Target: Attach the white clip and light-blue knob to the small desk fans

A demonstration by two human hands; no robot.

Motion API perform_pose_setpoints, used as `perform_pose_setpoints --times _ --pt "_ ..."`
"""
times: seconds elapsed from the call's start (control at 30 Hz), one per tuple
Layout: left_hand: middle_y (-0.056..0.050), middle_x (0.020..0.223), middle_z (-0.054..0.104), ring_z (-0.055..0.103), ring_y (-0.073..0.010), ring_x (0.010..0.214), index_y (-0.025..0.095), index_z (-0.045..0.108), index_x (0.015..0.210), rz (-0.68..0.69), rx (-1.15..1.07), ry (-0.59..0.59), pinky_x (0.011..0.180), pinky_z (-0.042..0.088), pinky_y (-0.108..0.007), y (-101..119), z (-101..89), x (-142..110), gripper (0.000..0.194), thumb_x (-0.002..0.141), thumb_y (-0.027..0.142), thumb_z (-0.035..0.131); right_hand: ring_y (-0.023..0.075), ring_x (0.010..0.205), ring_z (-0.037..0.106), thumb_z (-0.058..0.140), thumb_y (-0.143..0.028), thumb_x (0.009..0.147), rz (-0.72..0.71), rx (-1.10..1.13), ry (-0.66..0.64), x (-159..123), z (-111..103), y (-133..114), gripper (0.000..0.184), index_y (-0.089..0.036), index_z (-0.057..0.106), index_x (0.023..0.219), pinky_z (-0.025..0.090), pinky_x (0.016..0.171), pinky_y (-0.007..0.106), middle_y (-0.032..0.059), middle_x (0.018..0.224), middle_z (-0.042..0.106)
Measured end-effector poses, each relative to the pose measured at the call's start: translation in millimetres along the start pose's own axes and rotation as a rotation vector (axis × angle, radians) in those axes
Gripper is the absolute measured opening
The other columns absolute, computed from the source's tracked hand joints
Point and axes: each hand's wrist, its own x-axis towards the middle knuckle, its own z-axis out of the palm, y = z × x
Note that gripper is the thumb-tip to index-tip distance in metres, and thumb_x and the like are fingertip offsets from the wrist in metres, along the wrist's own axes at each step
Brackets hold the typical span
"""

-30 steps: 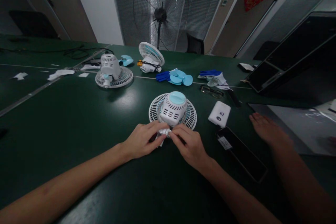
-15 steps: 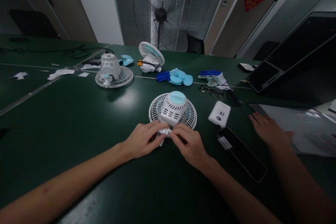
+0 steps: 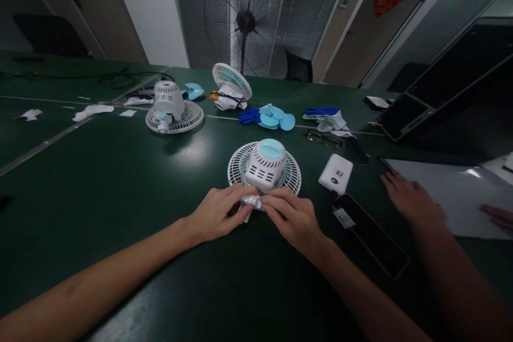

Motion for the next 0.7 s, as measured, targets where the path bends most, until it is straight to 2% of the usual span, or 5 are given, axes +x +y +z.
perform_pose_setpoints --times 0.23,0.4,0.5,0.6,0.7 --pt "-0.006 0.108 0.067 0.064 -0.0137 0.075 0.023 0.055 0.139 0.060 0.079 0.013 0.065 0.054 -0.025 -1 0.4 -1 0.033 0.109 0.033 0.048 0.0144 0.083 0.069 0.066 -0.026 0.102 0.137 0.161 -0.032 3 3 -6 0.007 -0.020 0.069 0.101 0.052 0.067 0.025 0.0041 0.098 0.071" --pt "-0.006 0.107 0.066 0.063 -0.0124 0.072 0.025 0.054 0.143 0.077 0.148 0.010 0.062 0.052 -0.024 -2 1.1 -2 0.035 0.111 0.035 0.045 0.0133 0.074 0.064 0.056 -0.022 0.106 0.299 0.303 -0.047 5 8 -15 0.020 -0.020 0.065 0.088 0.050 0.068 0.028 0.0008 0.083 0.065" --pt "-0.005 0.104 0.067 0.063 -0.0122 0.071 0.024 0.056 0.139 0.063 0.121 0.012 0.062 0.052 -0.024 -1 0.8 -2 0.034 0.110 0.037 0.047 0.0131 0.072 0.064 0.061 -0.024 0.102 0.253 0.223 -0.071 3 5 -13 0.006 -0.020 0.065 0.101 0.049 0.061 0.027 0.0023 0.090 0.067" --pt "-0.005 0.107 0.068 0.065 -0.0128 0.073 0.023 0.056 0.138 0.048 0.078 0.008 0.063 0.052 -0.024 -1 0.7 -1 0.033 0.108 0.037 0.051 0.0113 0.066 0.063 0.066 -0.025 0.099 0.159 0.141 -0.092 2 -3 -8 0.017 -0.021 0.062 0.116 0.047 0.056 0.026 0.0042 0.099 0.071" --pt "-0.006 0.108 0.070 0.065 -0.0131 0.073 0.022 0.056 0.137 0.046 0.063 0.014 0.063 0.052 -0.024 -1 0.7 0 0.033 0.107 0.035 0.052 0.0122 0.072 0.068 0.063 -0.023 0.102 0.058 0.114 -0.094 3 -6 -4 0.017 -0.022 0.063 0.119 0.052 0.062 0.026 0.0054 0.105 0.075"
